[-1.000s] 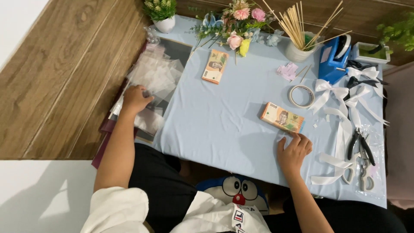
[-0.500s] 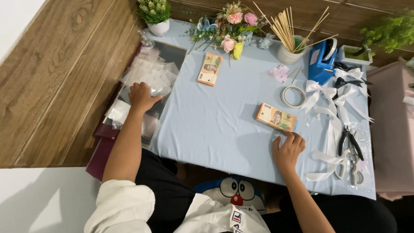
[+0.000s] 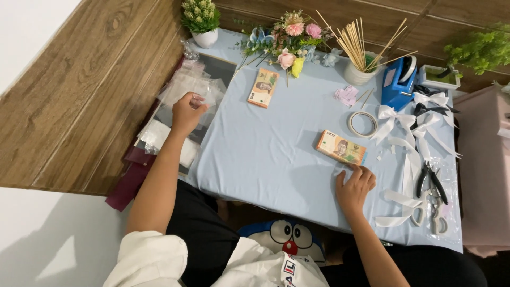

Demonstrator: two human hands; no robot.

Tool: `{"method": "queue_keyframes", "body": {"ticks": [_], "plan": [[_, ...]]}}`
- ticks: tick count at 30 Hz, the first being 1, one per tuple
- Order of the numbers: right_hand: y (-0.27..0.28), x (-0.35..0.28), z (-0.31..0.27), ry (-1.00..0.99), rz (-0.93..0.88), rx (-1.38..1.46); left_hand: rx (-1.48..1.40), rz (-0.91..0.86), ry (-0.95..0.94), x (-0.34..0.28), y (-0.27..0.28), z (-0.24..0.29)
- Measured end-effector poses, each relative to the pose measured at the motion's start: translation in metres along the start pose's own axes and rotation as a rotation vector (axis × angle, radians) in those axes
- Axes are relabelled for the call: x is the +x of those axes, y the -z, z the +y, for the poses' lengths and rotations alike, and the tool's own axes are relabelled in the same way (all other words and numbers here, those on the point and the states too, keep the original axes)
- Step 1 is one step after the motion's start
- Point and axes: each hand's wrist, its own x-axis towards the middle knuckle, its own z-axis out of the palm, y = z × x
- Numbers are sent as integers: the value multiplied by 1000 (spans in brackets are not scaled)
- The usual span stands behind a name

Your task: The person sits cross-legged at a table and repeatedly places stacks of banknotes into small clear plastic bags. They fold the top of each bag to seal it and set the wrapped money aside on the table. The person handles the banknotes and bags by hand without using any tools.

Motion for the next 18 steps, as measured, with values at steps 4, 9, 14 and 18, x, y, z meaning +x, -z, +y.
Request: {"method": "queue_keyframes", "body": {"ticks": [4,9,14,18], "plan": [[2,5,-1,-44,17,35,-99,0,-6,-30,7,48],[2,2,0,-42,82,30,-485,-149,-50,-73,14,104],[-6,-4,17,-174,138,121,-589,-266,-114,-105,-8,141],[-1,-3,22,-278,188,265,-643,-338,-114,-120,-36,157]]}}
